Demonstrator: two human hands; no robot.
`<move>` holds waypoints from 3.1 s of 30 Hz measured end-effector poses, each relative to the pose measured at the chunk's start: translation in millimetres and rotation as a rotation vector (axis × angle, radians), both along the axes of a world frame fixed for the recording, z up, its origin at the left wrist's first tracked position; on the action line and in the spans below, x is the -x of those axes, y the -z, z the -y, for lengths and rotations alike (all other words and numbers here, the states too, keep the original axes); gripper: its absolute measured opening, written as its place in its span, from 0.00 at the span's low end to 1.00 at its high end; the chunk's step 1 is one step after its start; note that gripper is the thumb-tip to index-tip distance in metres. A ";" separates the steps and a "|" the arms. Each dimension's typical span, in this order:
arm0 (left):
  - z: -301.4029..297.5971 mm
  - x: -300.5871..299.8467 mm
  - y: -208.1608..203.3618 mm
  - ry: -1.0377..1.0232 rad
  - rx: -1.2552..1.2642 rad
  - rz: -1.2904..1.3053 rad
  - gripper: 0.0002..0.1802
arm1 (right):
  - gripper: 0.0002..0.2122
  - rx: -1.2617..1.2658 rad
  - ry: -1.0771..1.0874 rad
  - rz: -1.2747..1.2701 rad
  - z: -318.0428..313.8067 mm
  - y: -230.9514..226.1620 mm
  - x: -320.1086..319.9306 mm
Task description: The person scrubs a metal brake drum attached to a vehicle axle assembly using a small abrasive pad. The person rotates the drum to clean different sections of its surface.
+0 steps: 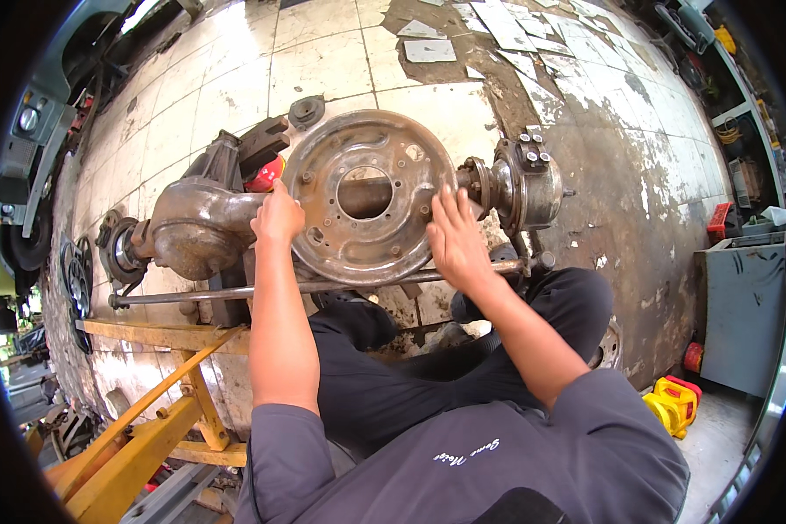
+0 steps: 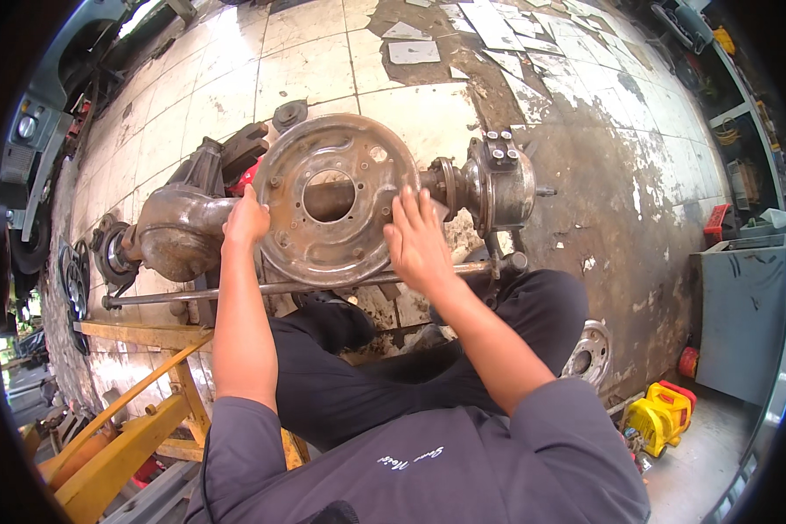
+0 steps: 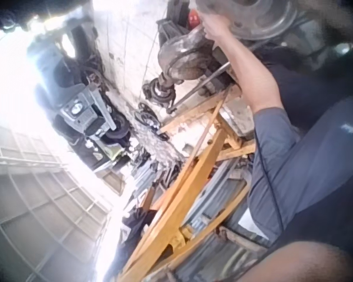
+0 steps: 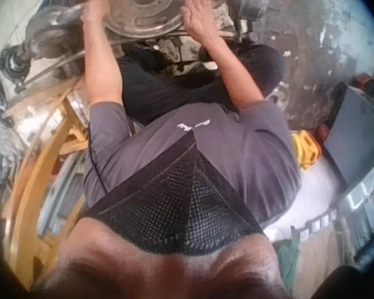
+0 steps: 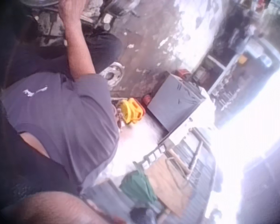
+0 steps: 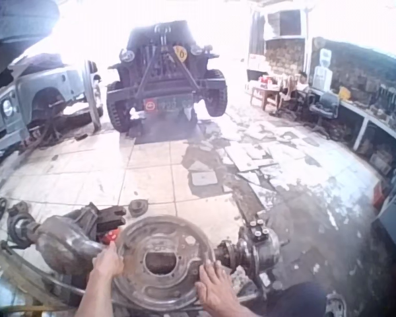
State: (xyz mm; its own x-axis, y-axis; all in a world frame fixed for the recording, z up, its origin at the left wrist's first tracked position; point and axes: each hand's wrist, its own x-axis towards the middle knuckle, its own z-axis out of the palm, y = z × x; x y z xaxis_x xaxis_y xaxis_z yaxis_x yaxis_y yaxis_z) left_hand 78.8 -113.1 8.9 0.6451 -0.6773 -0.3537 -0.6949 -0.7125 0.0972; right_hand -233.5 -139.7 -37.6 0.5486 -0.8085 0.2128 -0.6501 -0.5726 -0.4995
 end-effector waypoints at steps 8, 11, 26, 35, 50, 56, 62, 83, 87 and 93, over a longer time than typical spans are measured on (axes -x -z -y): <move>0.1 3.8 -5.7 0.006 -0.005 -0.014 0.37 | 0.26 -0.071 0.093 0.013 50.4 -7.6 -21.9; 2.5 0.5 -8.5 -0.013 -0.047 -0.036 0.38 | 0.26 -0.157 0.097 0.193 41.3 -9.6 -16.1; 0.2 4.7 -9.0 -0.005 -0.042 -0.005 0.36 | 0.31 -0.003 0.016 -0.077 -6.6 -8.4 7.0; -0.2 0.9 -4.8 0.006 -0.014 -0.001 0.36 | 0.31 -0.002 0.036 -0.122 -1.1 -10.4 0.4; -2.4 -0.7 -2.3 -0.001 -0.003 -0.018 0.32 | 0.32 -0.012 0.039 -0.109 -4.8 -3.3 -0.7; 0.4 -1.6 3.0 0.005 0.031 -0.031 0.32 | 0.32 -0.032 0.094 -0.096 47.0 -13.3 -20.0; -0.2 -8.1 4.7 -0.004 -0.001 -0.006 0.34 | 0.33 0.008 0.049 -0.066 -1.1 3.2 -2.8; 0.8 -2.9 -4.6 -0.016 0.000 -0.027 0.34 | 0.29 0.031 0.001 -0.043 0.1 1.1 1.5; 2.4 1.1 -4.2 -0.003 -0.008 -0.032 0.34 | 0.28 0.058 0.050 -0.045 8.6 1.1 -5.1; -0.9 -8.7 3.5 -0.002 -0.014 -0.016 0.35 | 0.28 0.049 0.007 -0.016 22.4 -10.8 -10.3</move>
State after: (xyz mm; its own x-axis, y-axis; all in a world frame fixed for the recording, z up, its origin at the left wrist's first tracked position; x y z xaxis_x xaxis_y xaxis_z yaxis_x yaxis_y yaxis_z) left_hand 87.5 -112.2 5.5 0.6407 -0.6706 -0.3737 -0.6917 -0.7155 0.0980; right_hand -223.2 -162.1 -26.9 0.5463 -0.8013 0.2439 -0.6621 -0.5915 -0.4602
